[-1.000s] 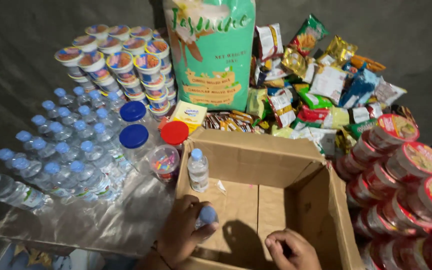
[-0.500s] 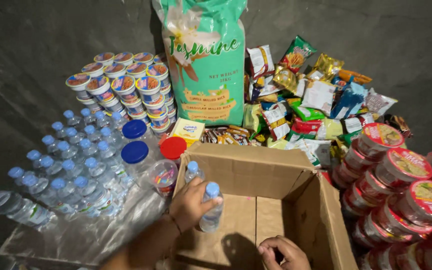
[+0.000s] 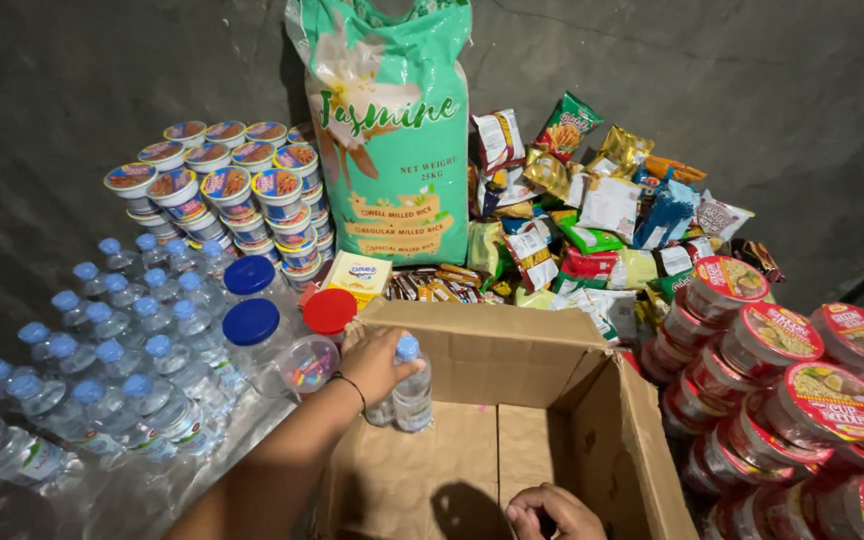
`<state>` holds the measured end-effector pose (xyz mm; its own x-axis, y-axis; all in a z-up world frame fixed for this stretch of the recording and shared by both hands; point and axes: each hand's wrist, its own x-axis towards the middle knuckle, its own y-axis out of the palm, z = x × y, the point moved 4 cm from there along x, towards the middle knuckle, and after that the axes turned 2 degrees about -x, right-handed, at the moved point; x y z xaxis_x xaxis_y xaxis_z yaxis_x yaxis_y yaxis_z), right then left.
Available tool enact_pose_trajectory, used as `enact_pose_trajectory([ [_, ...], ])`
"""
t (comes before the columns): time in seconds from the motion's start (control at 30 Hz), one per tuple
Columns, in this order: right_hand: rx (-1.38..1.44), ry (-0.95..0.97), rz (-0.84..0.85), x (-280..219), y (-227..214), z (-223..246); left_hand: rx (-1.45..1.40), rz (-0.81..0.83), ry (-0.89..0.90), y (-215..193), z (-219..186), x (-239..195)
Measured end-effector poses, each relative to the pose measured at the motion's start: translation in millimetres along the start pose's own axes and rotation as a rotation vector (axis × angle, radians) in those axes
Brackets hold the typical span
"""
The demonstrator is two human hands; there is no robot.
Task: The person picks up bottles of water from a group on a table and places them into a cardboard box on the floor.
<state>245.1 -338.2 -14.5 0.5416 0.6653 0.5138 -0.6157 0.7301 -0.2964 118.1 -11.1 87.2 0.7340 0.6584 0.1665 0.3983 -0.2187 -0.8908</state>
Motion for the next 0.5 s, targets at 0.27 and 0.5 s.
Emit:
enact_pose_trajectory([
  [0.27,-0.044,0.129,0.084,1,-4,7,0.198,0.044,0.084,6,-8,4],
  [0.5,-0.044,0.127,0.106,-2,-5,5,0.181,-0.023,0.06,14,-10,7],
])
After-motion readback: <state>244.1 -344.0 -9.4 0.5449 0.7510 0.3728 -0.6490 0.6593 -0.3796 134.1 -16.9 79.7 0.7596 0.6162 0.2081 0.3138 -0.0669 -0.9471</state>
